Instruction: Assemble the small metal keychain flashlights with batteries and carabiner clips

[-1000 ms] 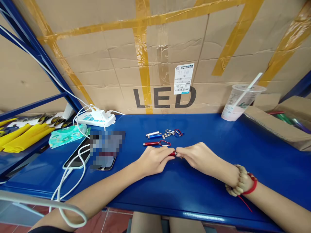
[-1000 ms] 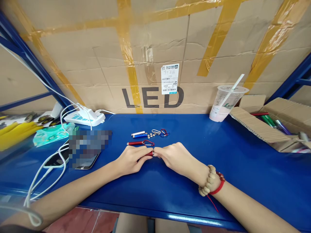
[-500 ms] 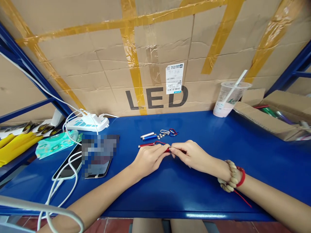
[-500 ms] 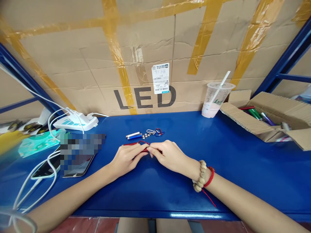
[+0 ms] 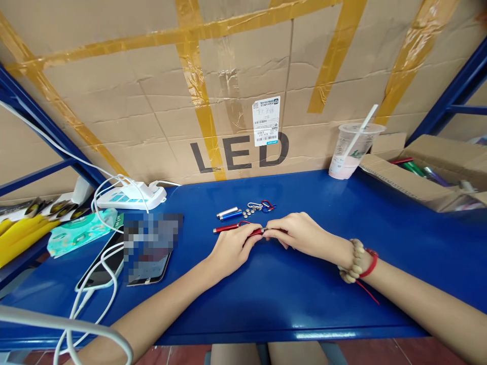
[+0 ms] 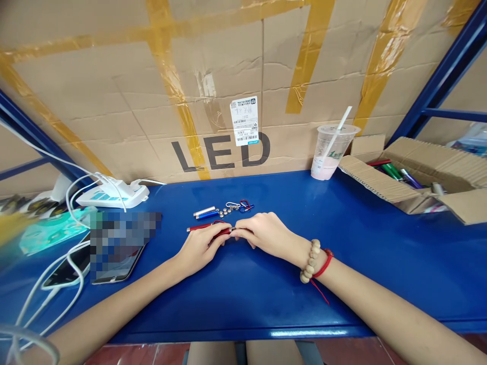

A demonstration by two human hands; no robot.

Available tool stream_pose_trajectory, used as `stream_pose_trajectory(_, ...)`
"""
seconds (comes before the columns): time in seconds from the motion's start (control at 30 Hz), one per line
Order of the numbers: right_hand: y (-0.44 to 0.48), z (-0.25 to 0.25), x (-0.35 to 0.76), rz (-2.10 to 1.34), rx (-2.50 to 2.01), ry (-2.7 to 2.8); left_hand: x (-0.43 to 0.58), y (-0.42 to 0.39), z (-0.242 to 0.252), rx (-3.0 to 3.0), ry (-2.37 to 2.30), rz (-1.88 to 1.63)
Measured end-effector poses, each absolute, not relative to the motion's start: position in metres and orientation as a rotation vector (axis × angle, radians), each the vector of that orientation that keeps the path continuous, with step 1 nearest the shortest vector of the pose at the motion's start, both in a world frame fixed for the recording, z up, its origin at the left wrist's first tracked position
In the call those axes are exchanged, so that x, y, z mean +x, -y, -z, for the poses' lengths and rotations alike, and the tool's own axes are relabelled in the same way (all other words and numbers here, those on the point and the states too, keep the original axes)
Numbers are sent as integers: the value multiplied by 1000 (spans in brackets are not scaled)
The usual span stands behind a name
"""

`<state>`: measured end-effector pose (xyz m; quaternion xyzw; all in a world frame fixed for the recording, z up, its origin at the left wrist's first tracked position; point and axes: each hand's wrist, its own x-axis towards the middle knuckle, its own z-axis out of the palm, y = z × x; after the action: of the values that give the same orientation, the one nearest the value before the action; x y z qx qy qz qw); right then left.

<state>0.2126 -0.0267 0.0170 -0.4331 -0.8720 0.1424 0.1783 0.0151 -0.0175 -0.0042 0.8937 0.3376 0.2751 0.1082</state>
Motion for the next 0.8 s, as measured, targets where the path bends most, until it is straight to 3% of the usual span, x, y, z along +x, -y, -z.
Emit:
stream_pose_trajectory(0.5,26,-20,219,-425,-1143,2444,14,18,1,2523,-862,-637)
stream_pose_trajectory(0.8,35,-18,207,-634,-1293,2260,11,19,5,2617,-703,-862)
